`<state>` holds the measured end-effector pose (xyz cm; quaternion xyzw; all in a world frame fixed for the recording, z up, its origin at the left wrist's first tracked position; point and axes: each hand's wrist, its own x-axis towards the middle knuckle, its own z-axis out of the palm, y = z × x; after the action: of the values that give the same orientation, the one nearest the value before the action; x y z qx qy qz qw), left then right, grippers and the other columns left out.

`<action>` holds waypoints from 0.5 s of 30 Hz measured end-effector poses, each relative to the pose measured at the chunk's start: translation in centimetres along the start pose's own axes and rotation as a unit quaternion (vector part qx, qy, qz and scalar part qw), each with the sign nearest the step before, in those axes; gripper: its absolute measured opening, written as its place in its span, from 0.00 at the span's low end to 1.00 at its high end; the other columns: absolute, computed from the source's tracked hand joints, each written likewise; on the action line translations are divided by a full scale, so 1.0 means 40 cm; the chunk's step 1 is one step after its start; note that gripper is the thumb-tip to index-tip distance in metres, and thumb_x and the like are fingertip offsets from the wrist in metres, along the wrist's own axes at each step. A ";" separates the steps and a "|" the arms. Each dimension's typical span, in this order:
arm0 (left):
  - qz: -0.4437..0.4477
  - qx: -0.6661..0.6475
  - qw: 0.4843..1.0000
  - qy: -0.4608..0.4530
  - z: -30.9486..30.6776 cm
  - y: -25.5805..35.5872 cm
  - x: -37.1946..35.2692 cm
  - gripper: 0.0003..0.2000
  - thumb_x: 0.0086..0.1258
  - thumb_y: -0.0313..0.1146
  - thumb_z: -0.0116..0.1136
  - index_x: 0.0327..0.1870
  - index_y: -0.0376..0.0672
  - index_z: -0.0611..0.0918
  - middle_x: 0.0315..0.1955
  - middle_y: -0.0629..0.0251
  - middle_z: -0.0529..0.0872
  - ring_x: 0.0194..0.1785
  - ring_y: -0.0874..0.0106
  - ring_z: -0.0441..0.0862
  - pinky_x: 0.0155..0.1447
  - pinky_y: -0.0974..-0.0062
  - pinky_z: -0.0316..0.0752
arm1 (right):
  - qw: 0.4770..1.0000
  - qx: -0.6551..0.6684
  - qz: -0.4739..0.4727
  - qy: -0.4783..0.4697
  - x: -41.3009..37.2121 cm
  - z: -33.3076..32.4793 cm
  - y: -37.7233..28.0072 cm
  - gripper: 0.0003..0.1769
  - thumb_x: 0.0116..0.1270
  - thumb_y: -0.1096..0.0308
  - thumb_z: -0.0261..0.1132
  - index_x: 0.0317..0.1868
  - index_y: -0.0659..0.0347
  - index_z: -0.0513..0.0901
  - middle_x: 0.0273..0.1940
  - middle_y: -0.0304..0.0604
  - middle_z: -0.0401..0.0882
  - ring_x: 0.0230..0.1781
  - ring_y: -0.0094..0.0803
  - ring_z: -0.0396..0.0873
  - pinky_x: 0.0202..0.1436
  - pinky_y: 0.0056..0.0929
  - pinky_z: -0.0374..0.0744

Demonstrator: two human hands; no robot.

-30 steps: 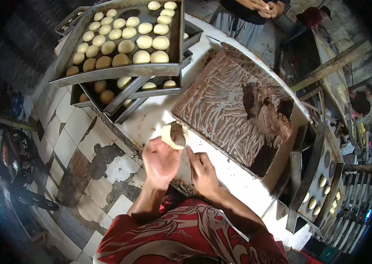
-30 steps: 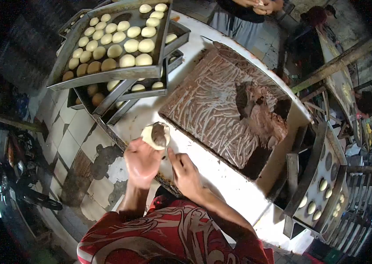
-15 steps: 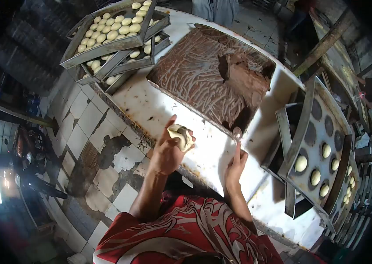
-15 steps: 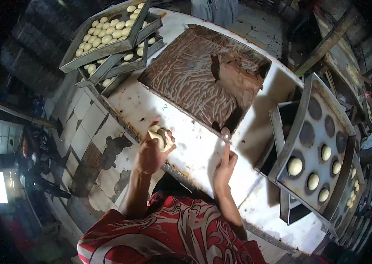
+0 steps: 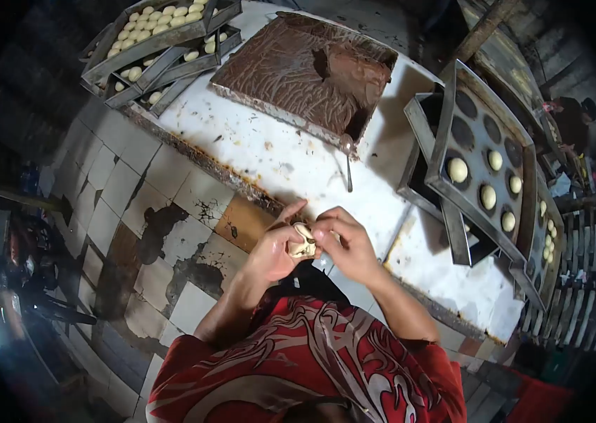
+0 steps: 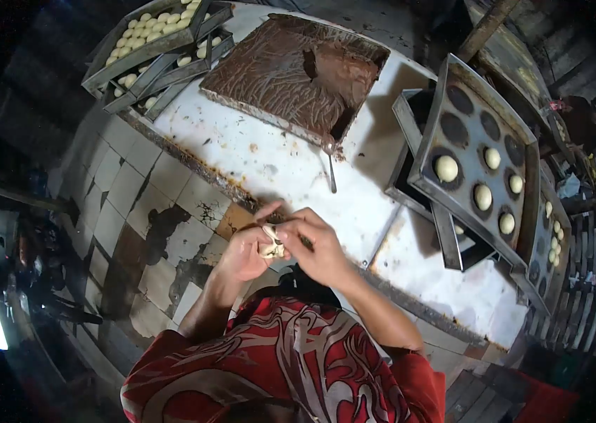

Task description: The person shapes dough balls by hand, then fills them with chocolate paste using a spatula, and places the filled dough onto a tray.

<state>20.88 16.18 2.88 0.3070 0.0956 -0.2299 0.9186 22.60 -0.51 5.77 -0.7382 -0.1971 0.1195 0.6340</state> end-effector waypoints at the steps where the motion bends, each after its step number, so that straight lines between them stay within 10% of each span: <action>1: -0.040 -0.100 0.994 0.001 -0.020 -0.025 -0.002 0.30 0.58 0.22 0.43 0.65 0.43 0.56 0.38 0.51 0.78 0.37 0.58 0.79 0.42 0.62 0.76 | 0.991 -0.109 -0.080 0.026 -0.036 0.021 0.009 0.10 0.59 0.72 0.66 0.41 0.67 0.81 0.43 0.45 0.75 0.41 0.35 0.73 0.45 0.30 0.74; 6: -0.179 -0.233 0.955 0.028 -0.025 -0.123 -0.040 0.15 0.61 0.25 0.40 0.48 0.39 0.73 0.37 0.57 0.79 0.40 0.62 0.80 0.44 0.63 0.77 | 0.888 -0.409 -0.204 0.049 -0.201 0.035 -0.013 0.24 0.51 0.67 0.71 0.51 0.58 0.80 0.45 0.41 0.75 0.46 0.41 0.70 0.50 0.37 0.70; 15: -0.210 0.037 0.973 -0.089 0.157 -0.275 -0.028 0.23 0.60 0.18 0.43 0.60 0.39 0.64 0.48 0.57 0.73 0.48 0.67 0.78 0.49 0.66 0.77 | 0.972 -0.213 -0.065 0.072 -0.378 -0.162 -0.020 0.12 0.56 0.70 0.69 0.41 0.61 0.80 0.39 0.42 0.75 0.35 0.40 0.74 0.41 0.34 0.74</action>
<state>14.83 5.00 2.49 0.2923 0.0675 -0.4474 0.8425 11.72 -12.88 6.54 -0.8483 -0.2197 -0.0200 0.4815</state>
